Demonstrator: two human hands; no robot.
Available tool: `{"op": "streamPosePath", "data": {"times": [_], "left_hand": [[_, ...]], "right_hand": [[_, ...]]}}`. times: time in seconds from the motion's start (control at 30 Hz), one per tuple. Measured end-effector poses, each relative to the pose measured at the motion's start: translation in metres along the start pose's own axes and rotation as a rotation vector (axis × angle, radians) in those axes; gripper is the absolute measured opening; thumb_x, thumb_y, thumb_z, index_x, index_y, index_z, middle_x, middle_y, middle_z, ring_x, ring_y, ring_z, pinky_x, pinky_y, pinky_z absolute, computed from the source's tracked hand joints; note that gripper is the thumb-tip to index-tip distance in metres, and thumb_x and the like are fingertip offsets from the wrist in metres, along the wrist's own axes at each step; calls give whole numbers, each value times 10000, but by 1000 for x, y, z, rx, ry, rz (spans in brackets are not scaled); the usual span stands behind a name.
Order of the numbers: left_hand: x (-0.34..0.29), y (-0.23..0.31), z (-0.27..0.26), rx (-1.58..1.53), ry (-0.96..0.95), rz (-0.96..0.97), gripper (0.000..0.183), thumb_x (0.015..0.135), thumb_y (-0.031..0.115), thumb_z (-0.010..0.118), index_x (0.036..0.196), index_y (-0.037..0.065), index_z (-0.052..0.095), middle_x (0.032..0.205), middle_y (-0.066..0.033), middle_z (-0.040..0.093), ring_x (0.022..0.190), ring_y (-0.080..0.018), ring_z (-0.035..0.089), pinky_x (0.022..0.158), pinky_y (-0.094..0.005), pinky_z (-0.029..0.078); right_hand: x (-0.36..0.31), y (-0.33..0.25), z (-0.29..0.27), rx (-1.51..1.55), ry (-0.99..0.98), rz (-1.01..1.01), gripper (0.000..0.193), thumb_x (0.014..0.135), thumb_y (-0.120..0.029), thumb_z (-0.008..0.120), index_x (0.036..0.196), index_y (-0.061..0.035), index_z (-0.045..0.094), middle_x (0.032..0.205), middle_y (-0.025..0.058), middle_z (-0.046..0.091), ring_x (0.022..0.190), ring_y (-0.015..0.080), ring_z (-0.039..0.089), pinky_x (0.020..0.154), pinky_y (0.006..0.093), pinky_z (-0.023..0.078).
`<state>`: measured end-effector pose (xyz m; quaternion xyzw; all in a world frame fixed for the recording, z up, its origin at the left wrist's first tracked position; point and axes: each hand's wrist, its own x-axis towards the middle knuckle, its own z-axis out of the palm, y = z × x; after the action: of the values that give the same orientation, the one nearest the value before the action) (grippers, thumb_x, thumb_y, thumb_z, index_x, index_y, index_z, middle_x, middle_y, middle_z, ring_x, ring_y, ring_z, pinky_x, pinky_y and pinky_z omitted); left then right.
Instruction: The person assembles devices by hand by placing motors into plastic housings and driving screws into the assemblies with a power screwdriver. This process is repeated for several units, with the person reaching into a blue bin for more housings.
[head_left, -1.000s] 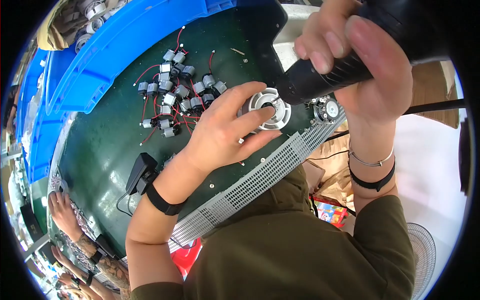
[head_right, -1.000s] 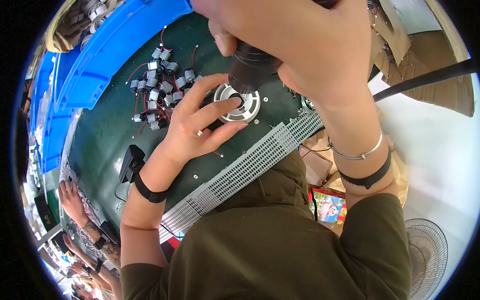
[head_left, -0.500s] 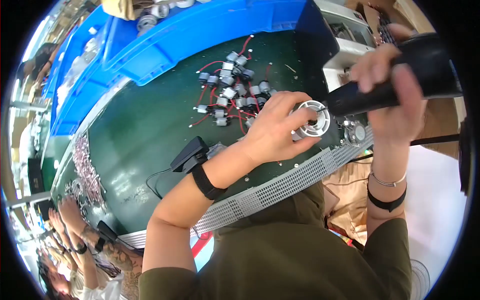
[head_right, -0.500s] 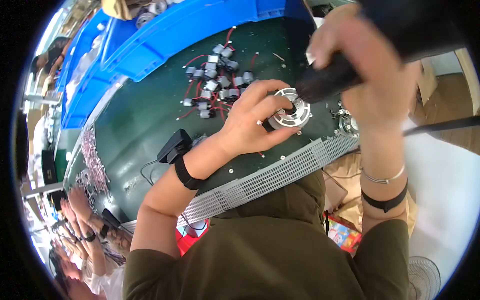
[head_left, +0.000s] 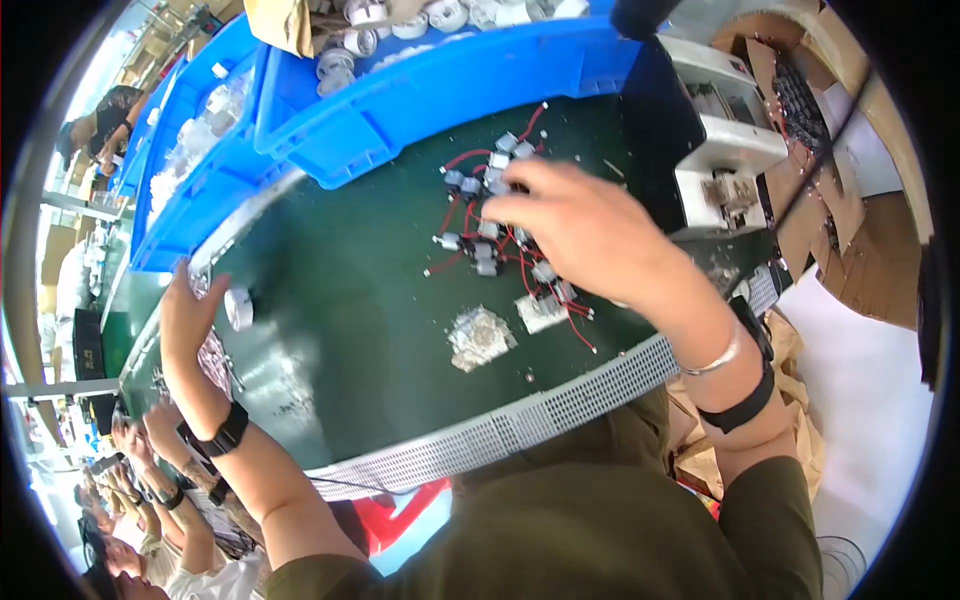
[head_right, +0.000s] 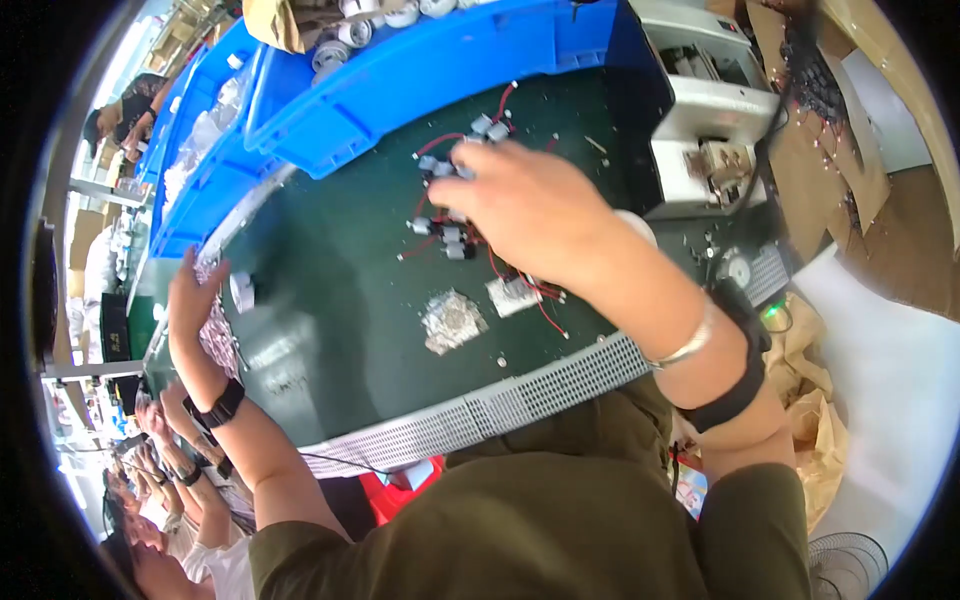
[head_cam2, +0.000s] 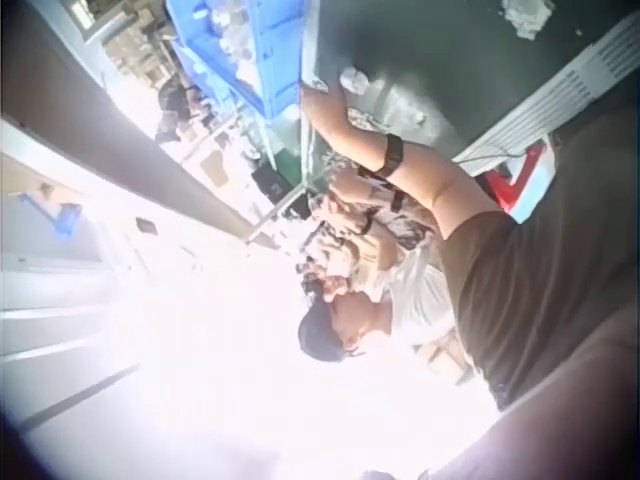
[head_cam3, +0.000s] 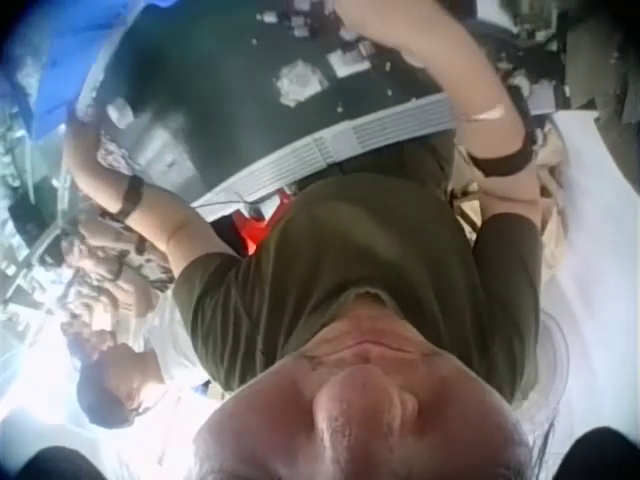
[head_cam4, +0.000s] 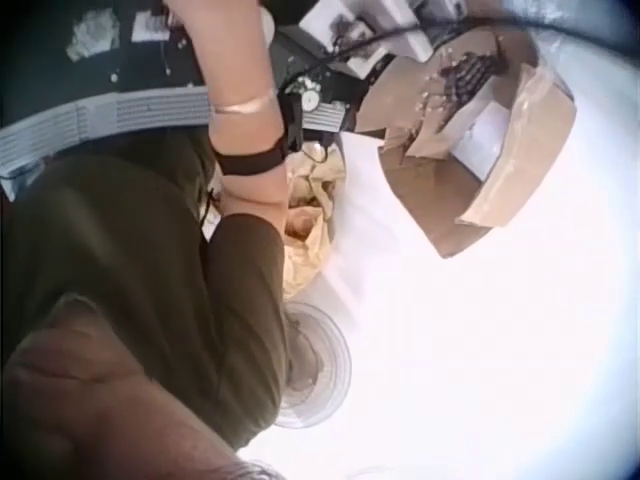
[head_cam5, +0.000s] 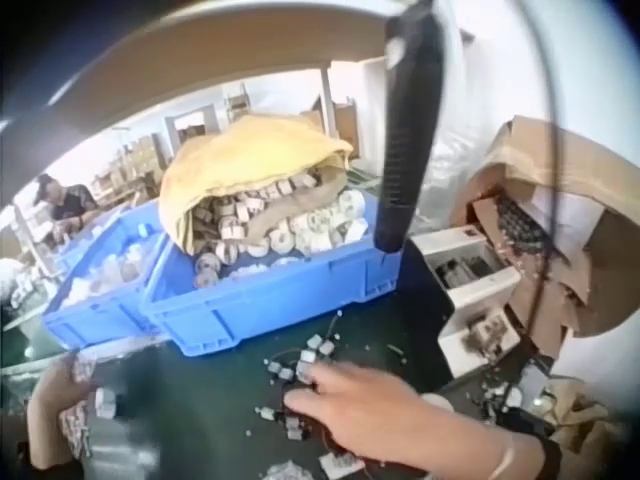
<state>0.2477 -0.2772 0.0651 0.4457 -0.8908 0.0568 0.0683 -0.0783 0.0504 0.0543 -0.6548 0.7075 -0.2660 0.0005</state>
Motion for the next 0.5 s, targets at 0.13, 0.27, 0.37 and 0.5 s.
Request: {"op": "streamPosePath", "data": {"times": [0.13, 0.27, 0.37, 0.5], "left_hand": [[42, 133, -52, -451, 403, 340, 427, 819, 182, 693, 1182, -9, 576, 1101, -181, 637, 931, -273, 646, 799, -361, 501], [131, 226, -63, -357, 152, 701, 300, 792, 126, 616, 1084, 58, 634, 974, -226, 638, 940, -353, 617, 806, -410, 490], [228, 231, -17, 121, -89, 873, 415, 717, 99, 642, 1127, 40, 612, 1009, -198, 650, 928, -355, 625, 810, -396, 499], [250, 248, 13, 588, -522, 721, 516, 680, 97, 683, 1190, 133, 612, 1168, -141, 616, 1082, -301, 587, 872, -402, 490]], "right_hand": [[6, 20, 35, -251, -247, -42, 154, 730, -78, 610, 879, -92, 642, 1029, 77, 562, 949, 244, 580, 785, 360, 516], [14, 11, 35, -319, -315, -63, 129, 763, -94, 576, 870, -53, 636, 1079, 89, 531, 942, 228, 583, 774, 346, 538], [10, 8, 40, -367, -279, -82, 162, 763, -105, 573, 904, -39, 617, 1135, 92, 496, 930, 216, 586, 748, 333, 555], [6, 30, 39, -390, -258, -80, 187, 742, -95, 574, 917, -36, 599, 1115, 93, 514, 902, 205, 598, 747, 324, 553]]}}
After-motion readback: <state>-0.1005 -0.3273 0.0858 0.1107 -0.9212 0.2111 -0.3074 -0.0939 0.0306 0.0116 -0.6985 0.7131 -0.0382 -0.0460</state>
